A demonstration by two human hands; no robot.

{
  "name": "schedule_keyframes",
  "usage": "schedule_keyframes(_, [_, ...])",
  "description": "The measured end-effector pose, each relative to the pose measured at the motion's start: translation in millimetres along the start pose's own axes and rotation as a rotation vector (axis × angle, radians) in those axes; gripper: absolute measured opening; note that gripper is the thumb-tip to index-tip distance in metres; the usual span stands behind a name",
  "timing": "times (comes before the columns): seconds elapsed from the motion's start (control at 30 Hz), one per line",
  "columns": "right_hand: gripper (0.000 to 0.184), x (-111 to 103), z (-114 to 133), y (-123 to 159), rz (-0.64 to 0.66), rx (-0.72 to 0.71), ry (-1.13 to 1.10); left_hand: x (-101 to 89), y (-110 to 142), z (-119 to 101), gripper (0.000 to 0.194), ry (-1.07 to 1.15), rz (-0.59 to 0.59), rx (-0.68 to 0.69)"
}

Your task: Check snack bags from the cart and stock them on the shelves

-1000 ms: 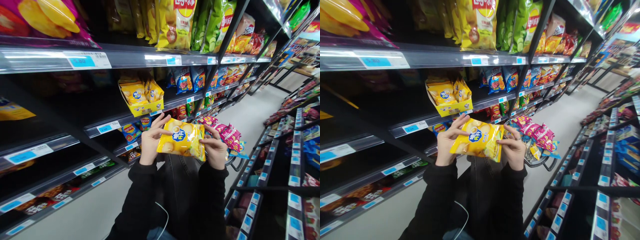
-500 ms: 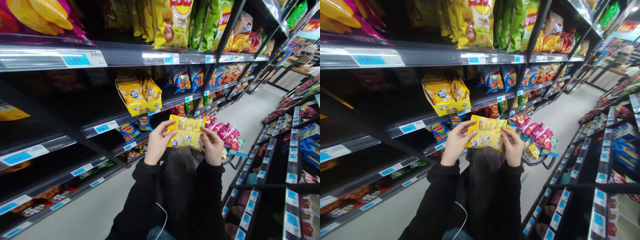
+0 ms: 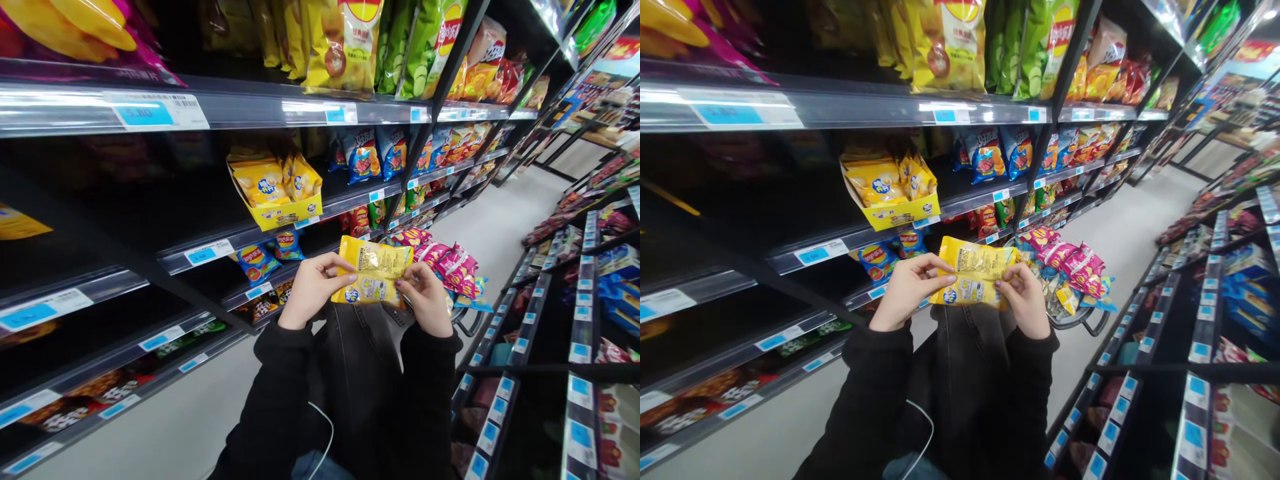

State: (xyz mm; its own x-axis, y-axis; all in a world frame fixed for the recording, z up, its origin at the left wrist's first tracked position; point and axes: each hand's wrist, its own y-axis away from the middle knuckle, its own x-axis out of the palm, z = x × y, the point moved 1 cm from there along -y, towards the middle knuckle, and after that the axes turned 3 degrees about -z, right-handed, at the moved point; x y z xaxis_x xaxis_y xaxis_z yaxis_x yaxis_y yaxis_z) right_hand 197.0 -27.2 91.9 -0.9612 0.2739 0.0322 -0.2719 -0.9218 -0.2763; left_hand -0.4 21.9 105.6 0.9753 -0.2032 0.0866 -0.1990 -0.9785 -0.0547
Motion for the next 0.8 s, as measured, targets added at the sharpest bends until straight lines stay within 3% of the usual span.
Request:
schedule_keyframes(0.1, [0.019, 0, 3, 1, 0.079, -0.029, 0.087, -3.8, -1, 1, 0.012, -0.058, 0.003, 0.048])
schedule_keyframes(0.3, [0.009, -3, -2, 3, 0.058, -0.114, 0.079, -9.7, -2, 6, 0.007, 0.029, 0.041, 0.154])
schedule_keyframes(0.47, [0.011, -1, -11, 4, 0.071, -0.064, -0.012, -8.9, 0, 6, 0.006, 0.132, 0.126, 0.161])
schedule_keyframes(0.67, [0.024, 9, -3, 5, 0.053, 0.076, -0.224, 1.3, 5, 0, 0.025, 0.123, 0.172, 0.1])
schedule_keyframes(0.8, [0.013, 3, -1, 6, 0.011, 0.025, -0.154, 8.4, 6, -4, 0.013, -0.022, 0.137, 0.129])
